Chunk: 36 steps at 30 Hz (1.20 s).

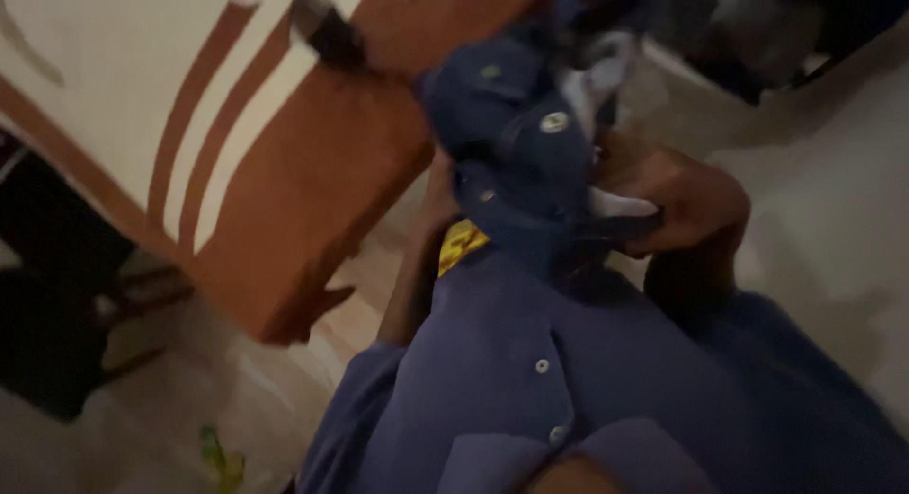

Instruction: The person lays a denim jacket on a table, smooths the fabric, and irons the front and sleeves with a handheld iron. The person adjusts the jacket's position and continues ironing different sections.

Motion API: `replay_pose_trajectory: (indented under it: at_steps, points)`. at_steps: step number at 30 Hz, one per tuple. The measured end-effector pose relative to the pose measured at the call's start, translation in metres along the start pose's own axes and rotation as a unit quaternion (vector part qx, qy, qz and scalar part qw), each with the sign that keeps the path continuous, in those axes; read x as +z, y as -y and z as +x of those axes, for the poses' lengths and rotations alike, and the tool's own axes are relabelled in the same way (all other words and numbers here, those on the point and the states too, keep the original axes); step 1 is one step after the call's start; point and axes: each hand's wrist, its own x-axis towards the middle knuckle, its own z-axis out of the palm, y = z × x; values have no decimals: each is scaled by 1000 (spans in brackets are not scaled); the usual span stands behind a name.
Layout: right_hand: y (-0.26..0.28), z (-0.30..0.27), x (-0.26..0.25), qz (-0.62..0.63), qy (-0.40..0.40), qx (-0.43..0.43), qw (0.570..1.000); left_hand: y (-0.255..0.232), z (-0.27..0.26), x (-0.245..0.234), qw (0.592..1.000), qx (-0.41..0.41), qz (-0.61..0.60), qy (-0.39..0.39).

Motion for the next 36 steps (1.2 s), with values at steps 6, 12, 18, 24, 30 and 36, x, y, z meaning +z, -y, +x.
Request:
replay_pose_trajectory:
  at_steps: [6,12,18,24,30,36]
  points:
    - [24,75,86,-124,76,57,988,6,-166,-68,981,-183,-31,-55]
    - [14,141,164,-279,152,42,947,-39,-292,-136,979,-128,-135,-84]
    - [-4,197,202,-354,164,-8,921,-59,-314,-138,896,-19,-310,-317]
    - [-36,262,205,-332,171,-16,928,-34,-309,-183,827,15,-261,-497]
    - [-77,323,162,-185,156,64,968,-49,-310,-253,833,86,-163,-521]
    - [-154,396,146,-162,-111,69,978,-90,-266,-298,729,-61,332,-596]
